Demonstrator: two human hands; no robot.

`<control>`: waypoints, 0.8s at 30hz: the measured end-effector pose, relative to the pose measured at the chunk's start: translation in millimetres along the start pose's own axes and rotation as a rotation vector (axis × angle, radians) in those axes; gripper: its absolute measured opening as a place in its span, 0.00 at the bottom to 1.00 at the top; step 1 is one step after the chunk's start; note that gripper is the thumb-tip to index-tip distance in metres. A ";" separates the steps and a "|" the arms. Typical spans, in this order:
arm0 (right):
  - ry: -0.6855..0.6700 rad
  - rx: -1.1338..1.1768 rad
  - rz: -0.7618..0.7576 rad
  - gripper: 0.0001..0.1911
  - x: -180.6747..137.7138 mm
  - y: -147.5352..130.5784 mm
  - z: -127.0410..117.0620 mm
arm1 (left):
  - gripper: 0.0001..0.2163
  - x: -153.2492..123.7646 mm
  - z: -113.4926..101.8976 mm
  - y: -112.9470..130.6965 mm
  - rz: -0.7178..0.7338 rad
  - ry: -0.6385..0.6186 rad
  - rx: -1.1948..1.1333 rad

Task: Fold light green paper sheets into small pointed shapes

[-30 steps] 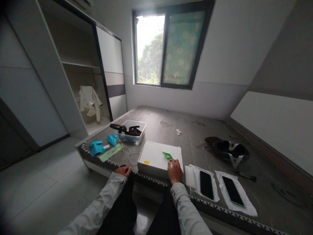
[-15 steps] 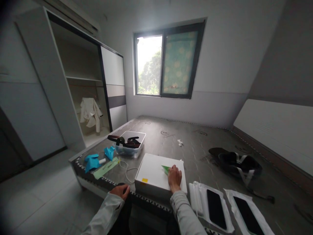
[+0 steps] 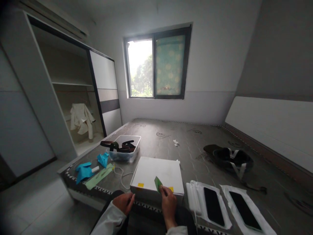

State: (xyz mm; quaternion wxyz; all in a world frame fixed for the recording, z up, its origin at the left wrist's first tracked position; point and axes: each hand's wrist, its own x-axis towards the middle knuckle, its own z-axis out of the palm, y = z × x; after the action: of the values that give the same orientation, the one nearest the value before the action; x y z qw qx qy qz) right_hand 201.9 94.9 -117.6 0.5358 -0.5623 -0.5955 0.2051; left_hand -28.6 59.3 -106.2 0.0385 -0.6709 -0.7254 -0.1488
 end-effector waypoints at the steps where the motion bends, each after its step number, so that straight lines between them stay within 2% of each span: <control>1: -0.008 0.026 0.024 0.28 -0.9 -1.3 -0.6 | 0.22 -0.5 -3.3 8.0 0.043 0.028 -0.037; 5: -0.103 0.079 0.040 0.21 -3.0 -8.5 -1.0 | 0.17 3.6 -13.1 40.4 0.293 0.034 -0.356; 8: -0.174 0.120 0.037 0.16 -9.2 -13.8 -2.8 | 0.15 8.7 -10.5 59.7 0.384 -0.019 -0.506; 14: -0.263 0.196 0.031 0.12 -22.9 -23.7 -6.3 | 0.14 12.2 1.0 76.8 0.263 0.010 -0.683; 18: -0.168 0.219 0.086 0.10 -24.7 -25.7 -4.5 | 0.14 9.2 -5.9 78.6 0.143 -0.045 -0.790; 22: -0.066 0.232 0.133 0.13 -27.2 -27.7 -0.7 | 0.15 4.8 -13.1 80.7 0.080 -0.111 -0.853; 24: -0.033 0.234 0.147 0.14 -29.1 -30.1 2.1 | 0.15 3.9 -13.2 80.7 0.029 -0.105 -0.869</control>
State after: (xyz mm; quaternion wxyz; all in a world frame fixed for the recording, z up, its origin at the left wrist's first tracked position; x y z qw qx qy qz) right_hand 180.4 61.2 -104.7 0.5714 -0.5345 -0.5336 0.3211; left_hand 48.6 64.0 -79.5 -0.2821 -0.6416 -0.5870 -0.4052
